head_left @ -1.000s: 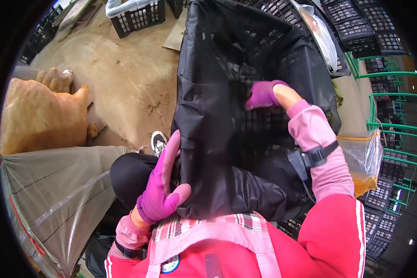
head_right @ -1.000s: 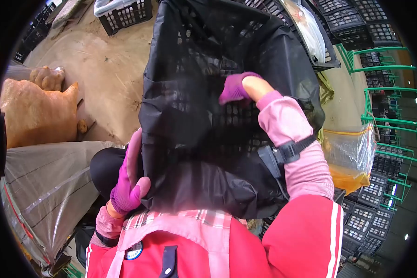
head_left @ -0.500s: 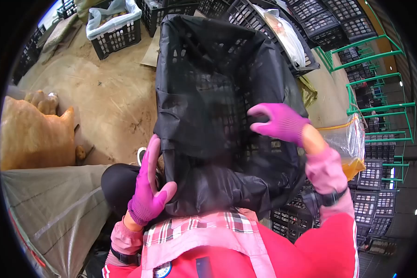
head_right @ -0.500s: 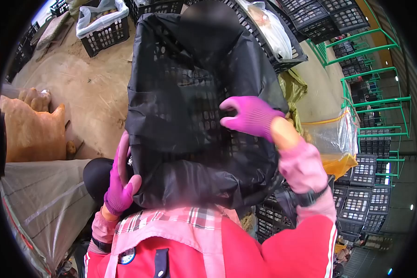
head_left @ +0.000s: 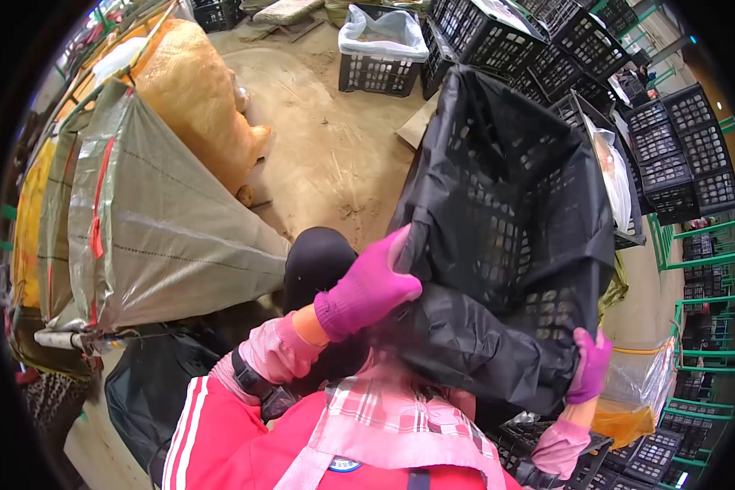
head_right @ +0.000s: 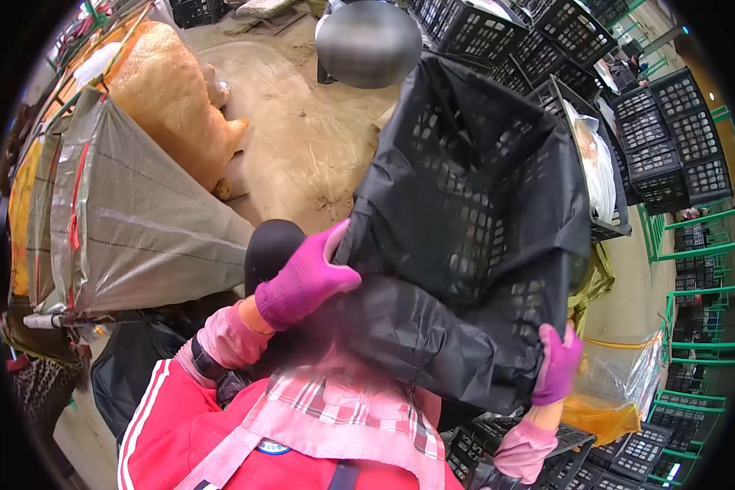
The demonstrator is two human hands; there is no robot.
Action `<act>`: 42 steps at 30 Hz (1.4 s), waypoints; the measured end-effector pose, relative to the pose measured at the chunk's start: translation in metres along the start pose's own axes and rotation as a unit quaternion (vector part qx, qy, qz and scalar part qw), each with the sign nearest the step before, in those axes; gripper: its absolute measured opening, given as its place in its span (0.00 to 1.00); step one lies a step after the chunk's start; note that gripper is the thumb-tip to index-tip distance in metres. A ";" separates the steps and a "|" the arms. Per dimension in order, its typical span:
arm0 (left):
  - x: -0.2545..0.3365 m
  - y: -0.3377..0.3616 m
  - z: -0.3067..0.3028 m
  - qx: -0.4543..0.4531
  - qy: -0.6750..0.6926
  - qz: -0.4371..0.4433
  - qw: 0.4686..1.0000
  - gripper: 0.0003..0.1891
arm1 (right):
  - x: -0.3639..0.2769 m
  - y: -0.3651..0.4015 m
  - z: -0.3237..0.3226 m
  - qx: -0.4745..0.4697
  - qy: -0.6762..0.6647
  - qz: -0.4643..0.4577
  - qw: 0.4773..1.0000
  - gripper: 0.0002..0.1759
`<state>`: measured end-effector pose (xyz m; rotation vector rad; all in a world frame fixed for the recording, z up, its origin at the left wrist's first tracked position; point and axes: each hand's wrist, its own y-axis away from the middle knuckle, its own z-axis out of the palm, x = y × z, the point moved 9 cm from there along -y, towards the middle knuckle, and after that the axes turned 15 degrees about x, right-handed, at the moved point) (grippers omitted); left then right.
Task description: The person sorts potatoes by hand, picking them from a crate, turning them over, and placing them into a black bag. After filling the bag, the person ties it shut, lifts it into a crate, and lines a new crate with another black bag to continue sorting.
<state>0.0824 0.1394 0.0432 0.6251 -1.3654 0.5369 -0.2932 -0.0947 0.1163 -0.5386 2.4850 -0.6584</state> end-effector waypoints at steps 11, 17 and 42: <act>0.091 -0.047 -0.135 0.168 0.093 0.091 0.977 0.26 | -0.228 -0.126 0.114 -0.066 -0.273 -0.078 0.957 0.20; 0.028 -0.085 -0.220 0.250 0.062 0.084 0.963 0.27 | -0.281 -0.131 0.271 -0.190 -0.350 -0.045 0.916 0.19; -0.142 -0.150 -0.134 0.041 -0.496 0.218 0.839 0.43 | -0.236 0.035 0.496 -0.309 -0.329 0.107 0.886 0.40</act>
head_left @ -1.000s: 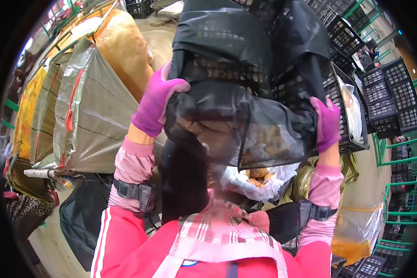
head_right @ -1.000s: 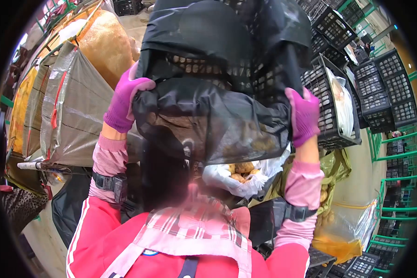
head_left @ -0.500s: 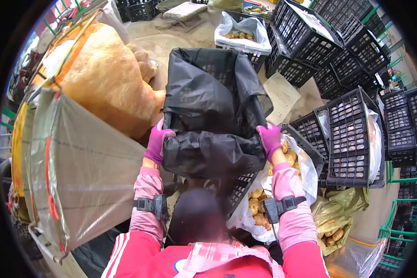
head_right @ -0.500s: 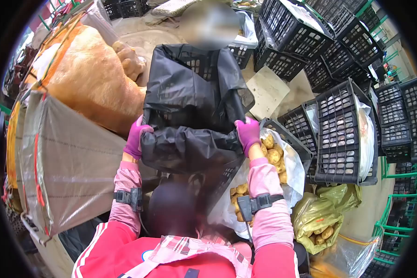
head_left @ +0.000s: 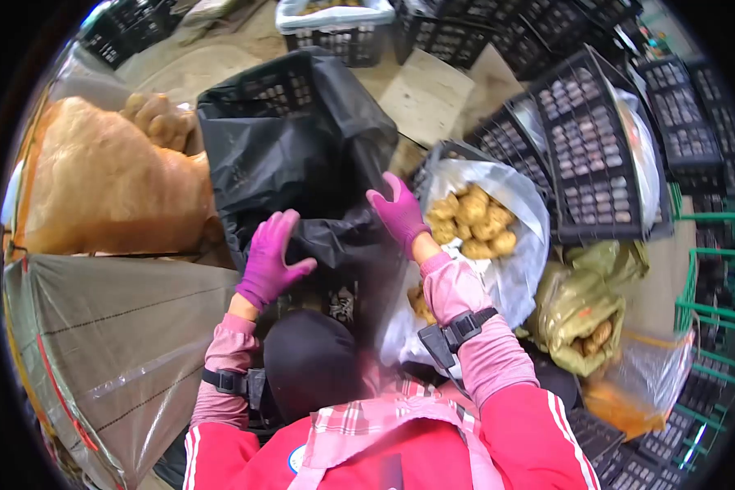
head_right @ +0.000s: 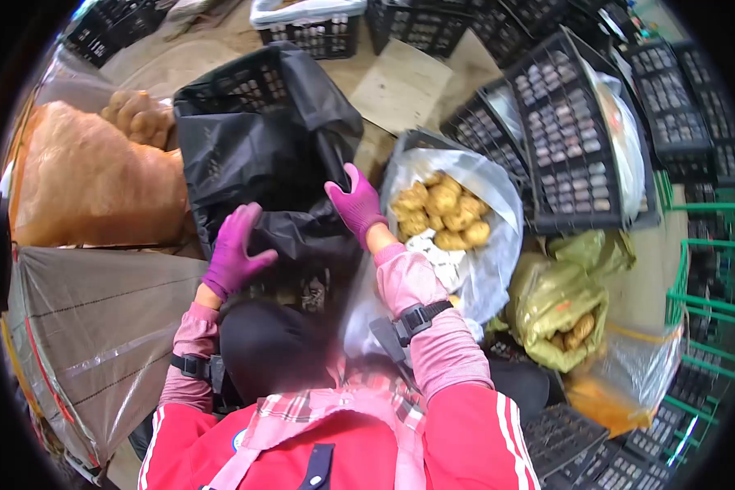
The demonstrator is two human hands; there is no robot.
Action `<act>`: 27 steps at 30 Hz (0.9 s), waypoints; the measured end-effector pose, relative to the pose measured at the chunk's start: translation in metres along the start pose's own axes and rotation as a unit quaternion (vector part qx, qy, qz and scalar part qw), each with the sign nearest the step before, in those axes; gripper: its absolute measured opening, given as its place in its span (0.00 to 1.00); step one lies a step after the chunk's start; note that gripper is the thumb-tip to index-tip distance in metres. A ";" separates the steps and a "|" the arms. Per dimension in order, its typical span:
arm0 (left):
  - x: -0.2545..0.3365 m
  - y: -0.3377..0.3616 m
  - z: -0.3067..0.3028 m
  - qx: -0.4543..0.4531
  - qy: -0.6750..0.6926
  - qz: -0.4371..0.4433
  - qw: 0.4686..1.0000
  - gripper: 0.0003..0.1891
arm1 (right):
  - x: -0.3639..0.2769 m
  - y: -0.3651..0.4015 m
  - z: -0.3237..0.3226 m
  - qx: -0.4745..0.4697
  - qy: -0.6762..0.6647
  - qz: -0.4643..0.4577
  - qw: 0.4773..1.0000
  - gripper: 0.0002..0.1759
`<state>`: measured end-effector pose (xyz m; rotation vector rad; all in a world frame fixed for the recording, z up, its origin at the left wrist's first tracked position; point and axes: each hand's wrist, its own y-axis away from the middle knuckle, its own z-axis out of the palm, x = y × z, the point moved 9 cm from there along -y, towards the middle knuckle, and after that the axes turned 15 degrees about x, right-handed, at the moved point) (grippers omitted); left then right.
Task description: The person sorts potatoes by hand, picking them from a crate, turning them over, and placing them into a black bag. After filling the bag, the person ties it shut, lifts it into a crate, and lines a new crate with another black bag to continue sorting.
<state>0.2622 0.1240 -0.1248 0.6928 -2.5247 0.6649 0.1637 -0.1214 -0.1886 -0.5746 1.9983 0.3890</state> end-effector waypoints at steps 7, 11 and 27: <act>-0.031 0.027 0.041 -0.180 -0.031 -0.058 0.982 0.40 | 0.086 0.066 -0.211 0.141 0.026 0.056 0.988 0.26; 0.131 -0.051 -0.053 -0.027 0.006 0.100 0.995 0.35 | 0.214 0.116 -0.254 0.122 0.133 0.176 0.968 0.26; 0.317 -0.040 0.082 -0.212 0.219 0.097 0.947 0.31 | 0.266 -0.078 -0.223 0.093 0.293 0.260 0.915 0.36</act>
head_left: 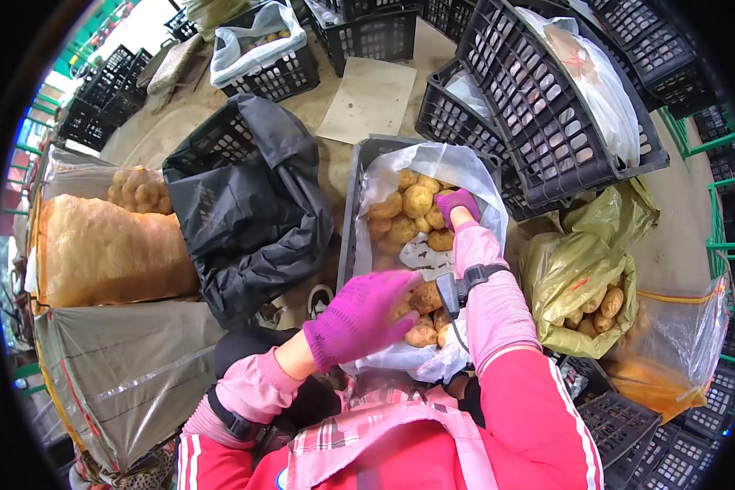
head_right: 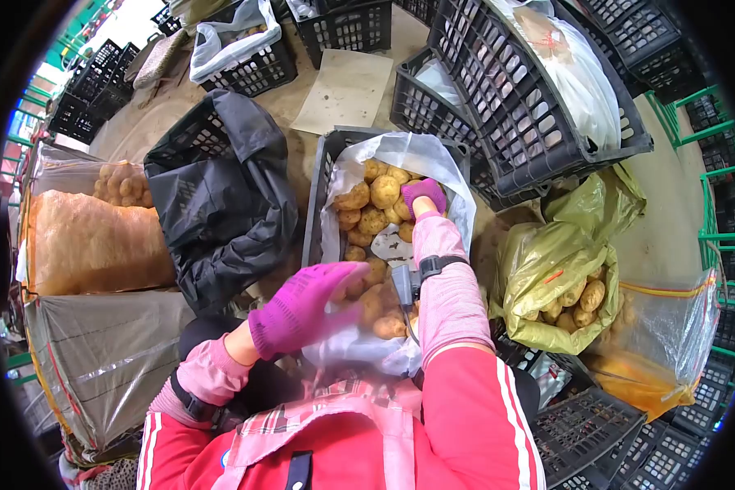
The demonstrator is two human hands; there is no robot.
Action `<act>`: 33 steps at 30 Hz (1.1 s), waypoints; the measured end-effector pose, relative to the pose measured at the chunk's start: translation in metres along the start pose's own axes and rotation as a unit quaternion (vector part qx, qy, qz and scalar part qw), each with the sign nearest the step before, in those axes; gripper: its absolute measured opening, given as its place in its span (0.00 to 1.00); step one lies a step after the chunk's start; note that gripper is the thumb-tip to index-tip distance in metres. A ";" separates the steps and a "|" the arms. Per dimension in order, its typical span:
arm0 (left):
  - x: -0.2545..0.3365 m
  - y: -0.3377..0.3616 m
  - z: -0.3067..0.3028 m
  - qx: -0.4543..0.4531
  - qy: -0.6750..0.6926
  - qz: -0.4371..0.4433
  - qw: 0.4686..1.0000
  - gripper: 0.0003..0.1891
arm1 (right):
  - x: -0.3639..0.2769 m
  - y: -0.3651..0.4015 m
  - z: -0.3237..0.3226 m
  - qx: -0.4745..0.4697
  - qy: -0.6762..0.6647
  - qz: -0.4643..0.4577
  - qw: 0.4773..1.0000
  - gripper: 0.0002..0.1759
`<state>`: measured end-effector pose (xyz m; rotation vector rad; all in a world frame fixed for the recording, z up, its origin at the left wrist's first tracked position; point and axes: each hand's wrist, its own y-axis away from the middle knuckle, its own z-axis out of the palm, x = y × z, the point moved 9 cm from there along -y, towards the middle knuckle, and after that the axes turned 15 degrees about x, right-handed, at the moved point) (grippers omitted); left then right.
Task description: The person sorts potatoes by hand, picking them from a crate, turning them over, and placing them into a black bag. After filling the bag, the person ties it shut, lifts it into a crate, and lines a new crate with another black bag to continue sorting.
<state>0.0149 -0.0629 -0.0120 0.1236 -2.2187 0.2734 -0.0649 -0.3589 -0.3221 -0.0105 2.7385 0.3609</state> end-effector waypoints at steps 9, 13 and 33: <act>-0.005 -0.023 -0.015 0.155 -0.060 0.002 0.986 0.48 | -0.053 0.167 -0.178 -0.249 -0.404 0.032 0.880 0.31; 0.024 -0.031 -0.018 0.191 -0.006 0.028 0.981 0.49 | -0.059 0.249 -0.213 -0.310 -0.549 0.030 0.776 0.35; -0.002 -0.028 0.006 0.256 0.138 -0.107 0.951 0.28 | -0.081 0.257 -0.250 0.082 -0.247 -0.399 0.879 0.21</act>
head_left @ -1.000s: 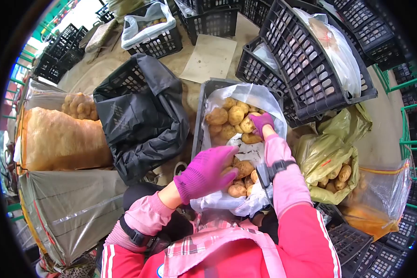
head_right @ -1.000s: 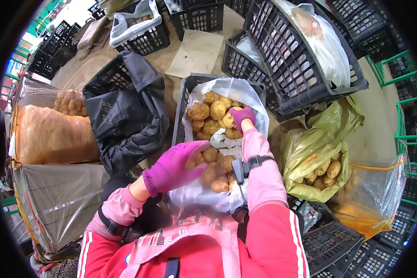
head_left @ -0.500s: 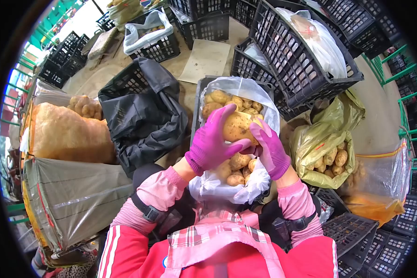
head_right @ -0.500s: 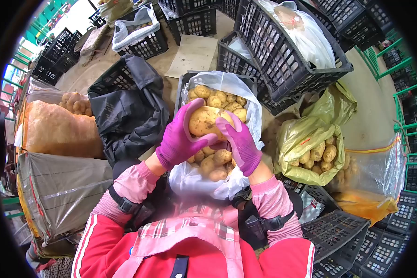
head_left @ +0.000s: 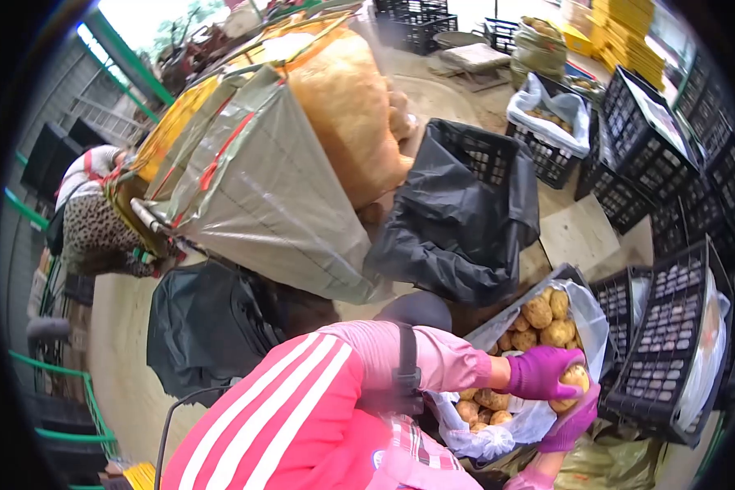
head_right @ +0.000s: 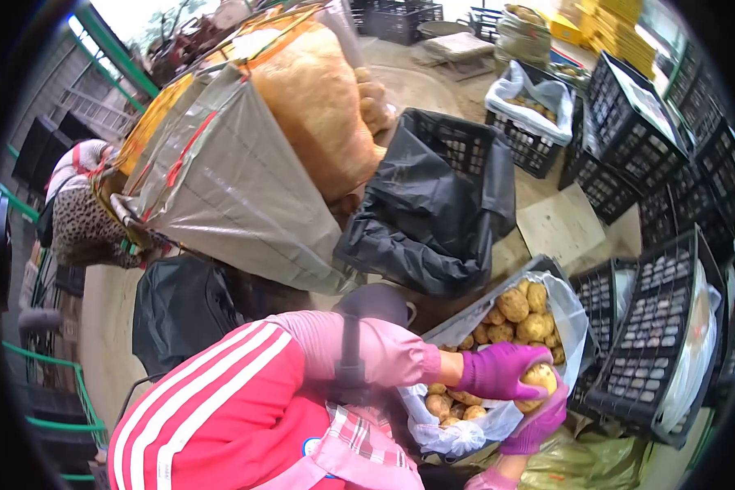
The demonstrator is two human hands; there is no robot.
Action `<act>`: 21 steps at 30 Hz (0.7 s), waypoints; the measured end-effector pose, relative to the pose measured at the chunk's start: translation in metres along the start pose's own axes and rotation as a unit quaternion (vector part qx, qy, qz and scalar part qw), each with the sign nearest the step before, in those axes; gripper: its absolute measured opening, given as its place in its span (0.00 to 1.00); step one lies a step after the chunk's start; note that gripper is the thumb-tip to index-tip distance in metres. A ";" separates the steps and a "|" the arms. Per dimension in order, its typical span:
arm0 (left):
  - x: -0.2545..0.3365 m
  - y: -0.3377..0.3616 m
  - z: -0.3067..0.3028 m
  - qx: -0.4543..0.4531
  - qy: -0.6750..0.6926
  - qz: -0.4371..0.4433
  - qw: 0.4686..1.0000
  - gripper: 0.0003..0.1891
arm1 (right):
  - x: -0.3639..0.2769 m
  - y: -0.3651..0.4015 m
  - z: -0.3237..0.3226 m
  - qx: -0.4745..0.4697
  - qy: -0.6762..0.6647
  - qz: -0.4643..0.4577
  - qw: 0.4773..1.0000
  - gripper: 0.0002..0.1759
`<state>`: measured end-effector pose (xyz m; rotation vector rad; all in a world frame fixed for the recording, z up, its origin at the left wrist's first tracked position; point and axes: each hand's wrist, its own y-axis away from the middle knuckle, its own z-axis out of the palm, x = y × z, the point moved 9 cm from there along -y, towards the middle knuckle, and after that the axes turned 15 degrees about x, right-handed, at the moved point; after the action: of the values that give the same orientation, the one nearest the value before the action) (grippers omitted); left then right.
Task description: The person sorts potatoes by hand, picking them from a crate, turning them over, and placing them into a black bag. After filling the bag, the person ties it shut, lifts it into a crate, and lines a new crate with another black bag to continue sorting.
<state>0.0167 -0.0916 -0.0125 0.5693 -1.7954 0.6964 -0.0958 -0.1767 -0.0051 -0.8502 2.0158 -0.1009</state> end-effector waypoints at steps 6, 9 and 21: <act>0.007 -0.008 -0.015 0.006 -0.017 0.038 0.999 0.33 | 0.077 0.015 0.028 -0.001 -0.325 0.331 0.886 0.35; 0.005 -0.008 -0.026 0.028 -0.014 0.044 0.999 0.36 | 0.068 0.019 0.058 -0.102 -0.374 0.435 0.813 0.43; 0.004 -0.022 -0.021 0.022 0.130 0.018 0.991 0.12 | 0.029 -0.031 0.107 -0.169 -0.461 0.323 0.809 0.36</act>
<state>0.0445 -0.0926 0.0009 0.4526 -1.5544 0.7988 -0.0061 -0.1909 -0.0763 -0.2483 1.2664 0.9168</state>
